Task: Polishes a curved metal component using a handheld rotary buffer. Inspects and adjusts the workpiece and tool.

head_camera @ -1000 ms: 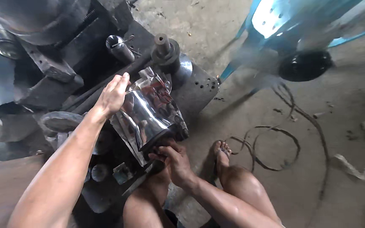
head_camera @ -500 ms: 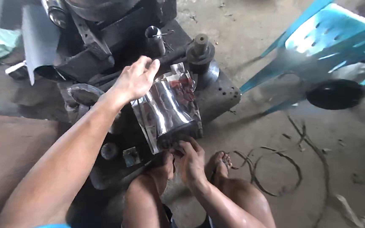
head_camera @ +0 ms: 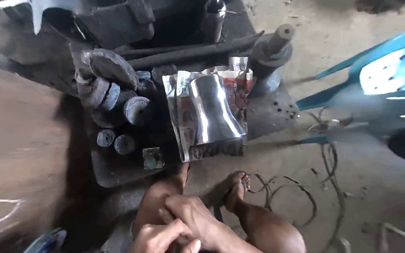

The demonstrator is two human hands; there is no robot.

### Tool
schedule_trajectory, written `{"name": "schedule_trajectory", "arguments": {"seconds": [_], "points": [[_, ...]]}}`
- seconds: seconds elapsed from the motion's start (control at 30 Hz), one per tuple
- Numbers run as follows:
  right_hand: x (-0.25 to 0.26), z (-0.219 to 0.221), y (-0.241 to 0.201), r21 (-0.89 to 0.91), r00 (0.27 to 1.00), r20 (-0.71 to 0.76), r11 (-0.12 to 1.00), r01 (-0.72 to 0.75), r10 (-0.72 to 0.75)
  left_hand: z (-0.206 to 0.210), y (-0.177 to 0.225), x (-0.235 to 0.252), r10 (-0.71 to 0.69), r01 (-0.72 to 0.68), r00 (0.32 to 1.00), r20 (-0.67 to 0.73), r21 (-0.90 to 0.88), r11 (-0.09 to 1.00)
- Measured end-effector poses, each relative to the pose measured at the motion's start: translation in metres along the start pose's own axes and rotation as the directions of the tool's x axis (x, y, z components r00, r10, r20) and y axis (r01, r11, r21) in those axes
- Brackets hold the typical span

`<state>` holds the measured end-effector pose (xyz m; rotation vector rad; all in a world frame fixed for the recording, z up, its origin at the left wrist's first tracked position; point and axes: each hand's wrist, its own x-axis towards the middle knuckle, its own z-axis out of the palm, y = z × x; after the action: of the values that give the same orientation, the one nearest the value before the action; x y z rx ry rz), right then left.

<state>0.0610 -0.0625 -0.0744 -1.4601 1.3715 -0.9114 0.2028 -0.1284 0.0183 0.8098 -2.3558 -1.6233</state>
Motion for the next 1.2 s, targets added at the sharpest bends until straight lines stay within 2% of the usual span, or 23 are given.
{"name": "schedule_trajectory", "arguments": {"seconds": [0.07,0.2,0.3,0.43,0.7,1.0,1.2], "points": [[0.001,-0.006,0.001,-0.001,0.997,0.074,1.0,0.026,-0.026,0.004,-0.009,-0.01,-0.072,0.073,0.996,-0.051,0.024,0.997],[0.007,-0.017,0.002,0.024,0.984,0.176,1.0,0.017,-0.021,0.006,-0.023,-0.02,-0.129,0.137,0.975,-0.184,0.034,0.99],[0.008,-0.019,0.004,-0.026,0.97,0.243,1.0,0.006,0.0,0.005,-0.029,-0.03,-0.265,0.274,0.956,-0.129,0.055,0.96],[0.011,-0.023,0.005,0.035,0.941,0.338,0.999,0.008,-0.019,0.003,-0.038,-0.039,-0.32,0.326,0.942,-0.101,0.05,0.944],[0.025,-0.016,0.011,0.116,0.935,0.35,0.993,0.022,-0.061,-0.006,-0.05,-0.041,-0.355,0.359,0.93,-0.096,0.023,0.933],[0.024,-0.014,0.005,0.055,0.952,0.303,0.998,0.035,-0.05,0.001,-0.06,-0.037,-0.322,0.32,0.911,-0.256,-0.048,0.946],[0.013,-0.019,0.005,0.002,0.97,0.244,1.0,0.018,-0.018,0.004,-0.059,-0.026,-0.254,0.262,0.915,-0.312,-0.018,0.965]]}}
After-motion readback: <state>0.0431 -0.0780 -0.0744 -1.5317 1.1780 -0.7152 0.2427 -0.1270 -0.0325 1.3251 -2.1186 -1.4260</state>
